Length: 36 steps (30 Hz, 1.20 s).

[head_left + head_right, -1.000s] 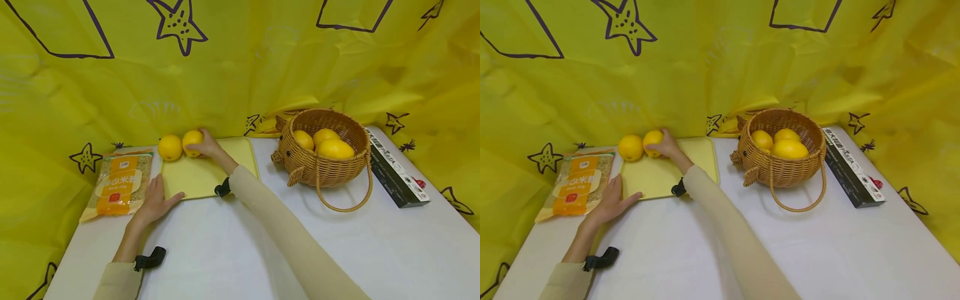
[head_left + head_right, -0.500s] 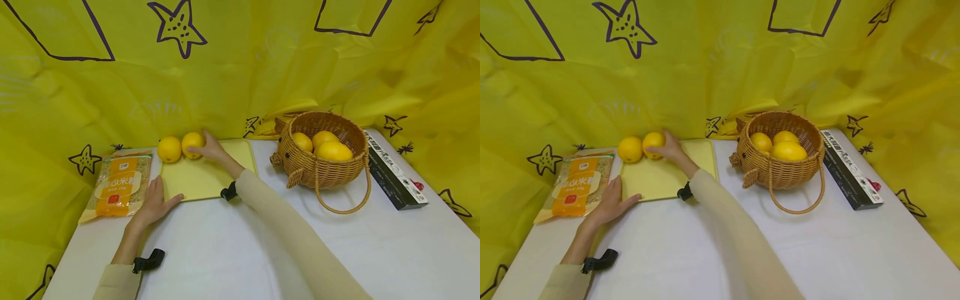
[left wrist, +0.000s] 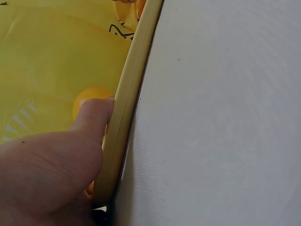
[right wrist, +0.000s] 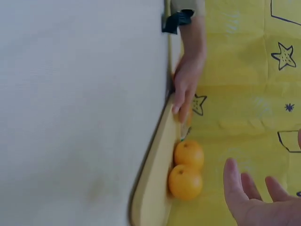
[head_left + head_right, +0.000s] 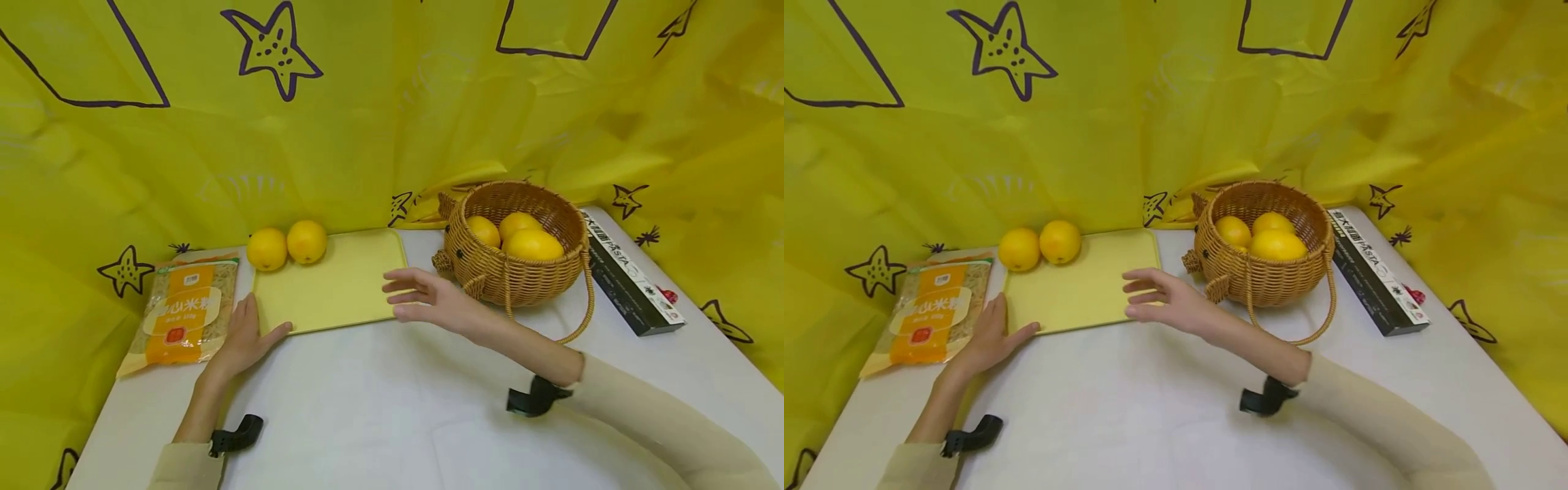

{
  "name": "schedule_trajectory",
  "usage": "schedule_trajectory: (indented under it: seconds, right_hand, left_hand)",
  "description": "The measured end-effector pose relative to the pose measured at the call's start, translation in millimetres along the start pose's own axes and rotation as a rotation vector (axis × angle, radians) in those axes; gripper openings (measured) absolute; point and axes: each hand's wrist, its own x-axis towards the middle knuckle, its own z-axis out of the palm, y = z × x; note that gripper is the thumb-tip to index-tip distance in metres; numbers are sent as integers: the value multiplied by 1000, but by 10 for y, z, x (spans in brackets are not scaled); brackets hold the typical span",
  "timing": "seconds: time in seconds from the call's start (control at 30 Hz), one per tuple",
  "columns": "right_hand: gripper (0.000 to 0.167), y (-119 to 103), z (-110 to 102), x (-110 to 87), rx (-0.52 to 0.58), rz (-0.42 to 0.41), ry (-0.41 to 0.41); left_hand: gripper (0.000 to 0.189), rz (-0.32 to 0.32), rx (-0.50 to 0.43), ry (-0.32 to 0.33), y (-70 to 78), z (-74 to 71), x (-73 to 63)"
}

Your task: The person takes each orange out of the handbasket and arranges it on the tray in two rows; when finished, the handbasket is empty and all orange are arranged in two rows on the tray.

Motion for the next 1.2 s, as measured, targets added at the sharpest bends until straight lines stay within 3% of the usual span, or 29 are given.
schedule_trajectory:
  seconds: [0.1, 0.2, 0.37, 0.5, 0.6, 0.7, 0.87, 1.0, 1.2]
  right_hand:
    - [56, 63, -152, -321, -41, -21, 10]
    - [52, 115, -301, -498, -71, -75, 23]
    - [41, 73, -687, -638, -135, -175, -62]
    - [37, -161, -1182, -688, -188, -178, -145]
    - [36, -399, -1543, -689, -307, -109, -154]
    - [37, -622, -1847, -649, -471, 30, -171]
    - [44, -877, -2221, -510, -678, 221, -339]
    - [50, -947, -2394, -351, -718, 282, -494]
    - [58, -901, -2501, -147, -660, 382, -610]
  left_hand:
    - [107, 16, 6, 29, -33, -3, -5]
    - [107, 11, 14, 29, -34, -43, -3]
    - [106, -23, 21, -22, 5, -95, 9]
    - [106, -21, 25, -28, 13, -82, 26]
    - [105, -19, 29, -15, 12, -79, 27]
    - [105, -22, 33, -15, 6, -79, 26]
    - [102, -11, 33, -10, 9, -52, 18]
    - [100, -6, 26, -5, 21, -31, -2]
    - [100, -3, 23, -2, 25, -3, -7]
